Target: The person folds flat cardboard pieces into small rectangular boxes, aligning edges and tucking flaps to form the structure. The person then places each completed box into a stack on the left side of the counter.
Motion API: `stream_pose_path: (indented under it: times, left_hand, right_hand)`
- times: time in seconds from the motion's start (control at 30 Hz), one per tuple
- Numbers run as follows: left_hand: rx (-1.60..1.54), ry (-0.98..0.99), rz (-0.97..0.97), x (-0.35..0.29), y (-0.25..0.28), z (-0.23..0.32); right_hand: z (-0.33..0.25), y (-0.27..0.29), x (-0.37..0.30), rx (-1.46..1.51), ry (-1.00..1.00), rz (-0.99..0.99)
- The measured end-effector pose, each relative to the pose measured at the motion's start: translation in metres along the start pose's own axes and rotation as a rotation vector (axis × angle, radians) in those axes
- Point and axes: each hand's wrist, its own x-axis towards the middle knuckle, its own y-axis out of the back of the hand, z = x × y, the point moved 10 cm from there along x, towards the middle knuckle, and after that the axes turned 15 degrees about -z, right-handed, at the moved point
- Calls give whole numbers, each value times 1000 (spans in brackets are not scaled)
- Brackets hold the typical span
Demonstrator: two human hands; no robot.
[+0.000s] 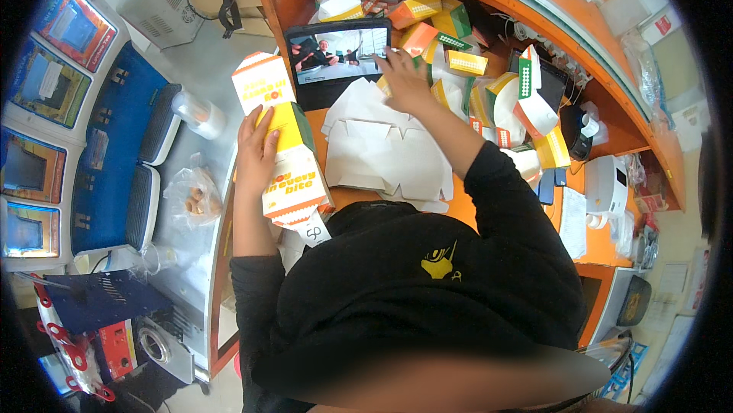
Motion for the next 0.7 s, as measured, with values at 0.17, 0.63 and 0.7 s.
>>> stream_pose_path:
  times: [0.17,0.63,0.7]
  left_hand:
    - [-54,1,19,0,2,2]
    - [-232,-96,63,-6,3,-6]
    - [-247,-106,64,-6,3,-9]
  right_hand:
    - [46,-7,-16,-196,-63,-74]
    - [-65,204,-46,675,525,254]
    - [-97,201,-40,787,698,120]
